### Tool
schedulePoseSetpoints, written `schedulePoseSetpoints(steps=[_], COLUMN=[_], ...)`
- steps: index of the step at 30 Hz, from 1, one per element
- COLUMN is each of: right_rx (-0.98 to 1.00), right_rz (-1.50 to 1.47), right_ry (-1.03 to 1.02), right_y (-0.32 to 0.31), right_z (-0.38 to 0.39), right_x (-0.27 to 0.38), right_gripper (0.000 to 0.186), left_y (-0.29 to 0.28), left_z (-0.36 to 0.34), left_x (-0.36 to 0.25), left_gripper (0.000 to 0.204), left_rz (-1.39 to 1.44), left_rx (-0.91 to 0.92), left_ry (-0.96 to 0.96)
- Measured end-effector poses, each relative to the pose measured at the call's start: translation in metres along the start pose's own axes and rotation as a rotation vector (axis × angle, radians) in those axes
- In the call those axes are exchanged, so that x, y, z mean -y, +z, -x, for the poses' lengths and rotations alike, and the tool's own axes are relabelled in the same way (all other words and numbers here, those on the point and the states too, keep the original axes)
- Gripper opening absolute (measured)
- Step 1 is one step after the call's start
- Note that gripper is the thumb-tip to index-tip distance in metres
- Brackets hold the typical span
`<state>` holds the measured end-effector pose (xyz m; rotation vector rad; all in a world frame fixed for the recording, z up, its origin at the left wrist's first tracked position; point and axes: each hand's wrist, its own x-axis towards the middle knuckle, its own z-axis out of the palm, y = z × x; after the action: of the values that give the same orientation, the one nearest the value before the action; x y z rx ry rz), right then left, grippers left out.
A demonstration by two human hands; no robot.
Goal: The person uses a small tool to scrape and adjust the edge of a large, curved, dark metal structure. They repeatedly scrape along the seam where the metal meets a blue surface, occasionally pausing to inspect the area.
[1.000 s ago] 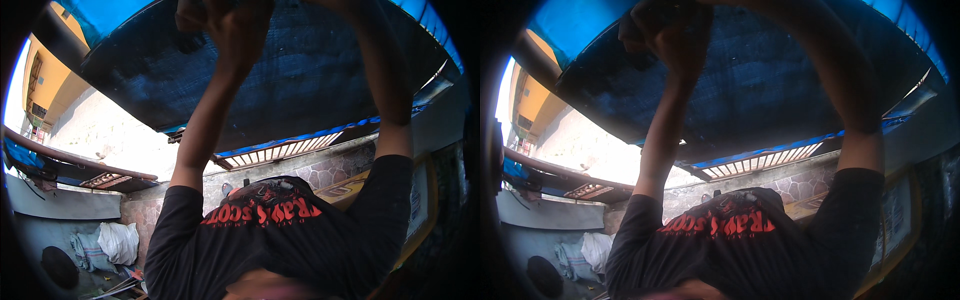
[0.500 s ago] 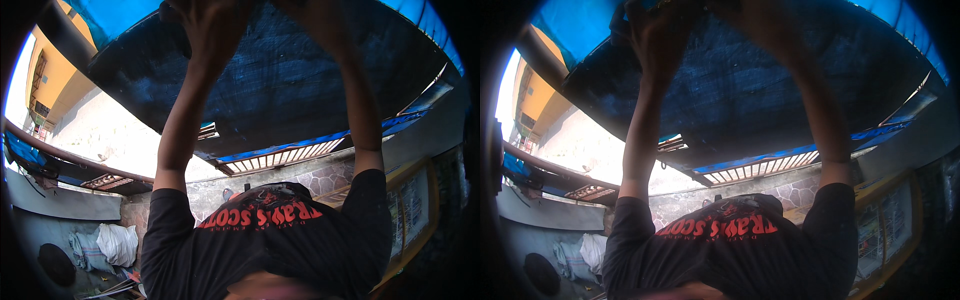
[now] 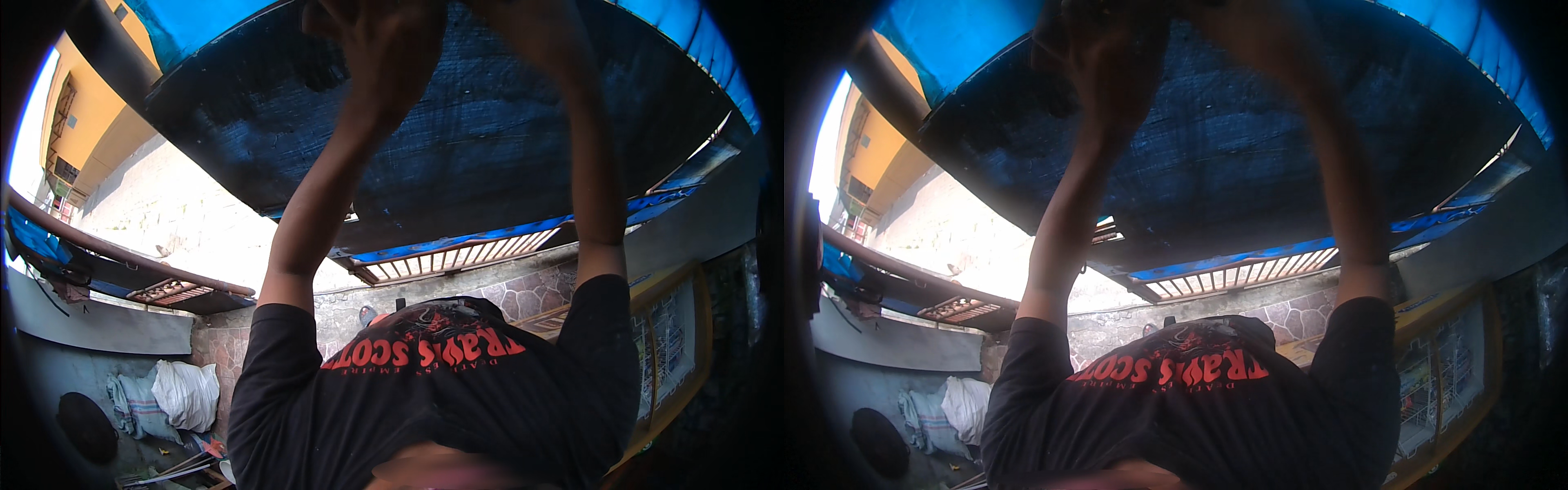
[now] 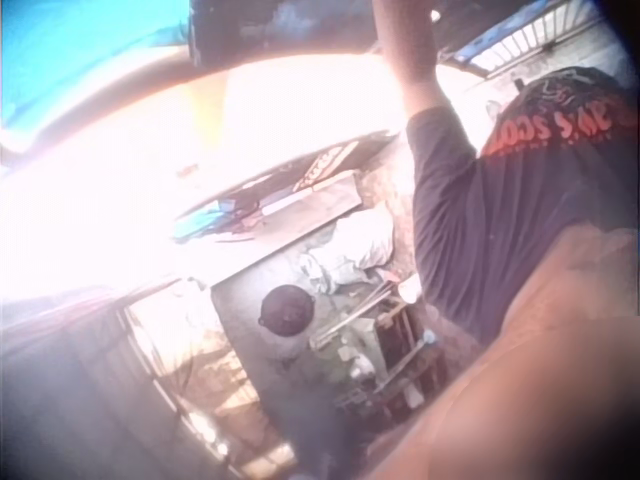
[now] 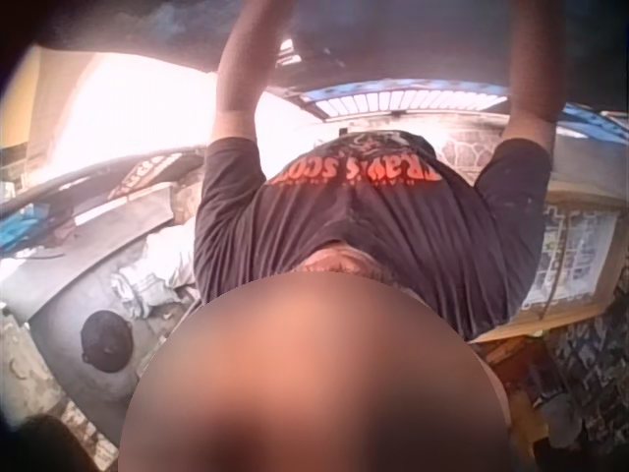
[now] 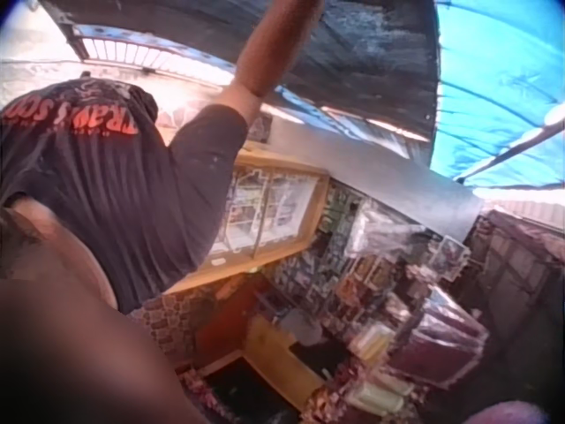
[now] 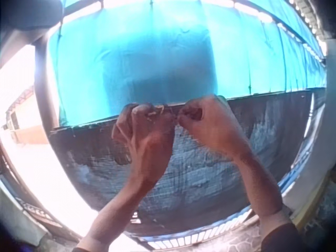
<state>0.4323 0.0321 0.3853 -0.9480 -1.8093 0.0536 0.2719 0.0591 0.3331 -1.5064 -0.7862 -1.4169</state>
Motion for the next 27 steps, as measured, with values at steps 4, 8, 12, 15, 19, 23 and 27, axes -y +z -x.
schedulePoseSetpoints(steps=[4,8,12,15,19,23,27], right_rx=[0.195,0.279,0.222,0.150,0.018,-0.071,-0.134], right_rz=[0.189,0.227,0.238,0.022,-0.316,-0.431,-0.081], right_ry=[0.104,0.008,0.040,0.021,-0.031,-0.178,-0.159], right_y=[-0.021,-0.025,-0.020,-0.015,0.003,0.018,0.015], right_z=[-0.023,-0.032,-0.023,-0.005,0.007,0.004,0.007], right_x=[0.021,0.045,0.044,0.013,-0.016,-0.029,-0.013], right_gripper=[0.029,0.034,0.029,0.022,0.021,0.021,0.021], left_y=[0.014,0.005,-0.016,-0.040,-0.033,-0.024,-0.029], left_z=[0.010,0.020,0.021,0.007,-0.024,-0.043,-0.055], left_x=[-0.008,-0.021,-0.024,-0.008,0.014,0.029,0.031], left_gripper=[0.024,0.030,0.032,0.030,0.026,0.023,0.020], left_rz=[0.042,0.028,0.087,0.064,0.074,0.092,0.142], left_rx=[-0.067,-0.046,0.121,0.212,0.132,0.201,0.307], left_ry=[-0.083,-0.207,-0.249,-0.198,0.047,0.245,0.249])
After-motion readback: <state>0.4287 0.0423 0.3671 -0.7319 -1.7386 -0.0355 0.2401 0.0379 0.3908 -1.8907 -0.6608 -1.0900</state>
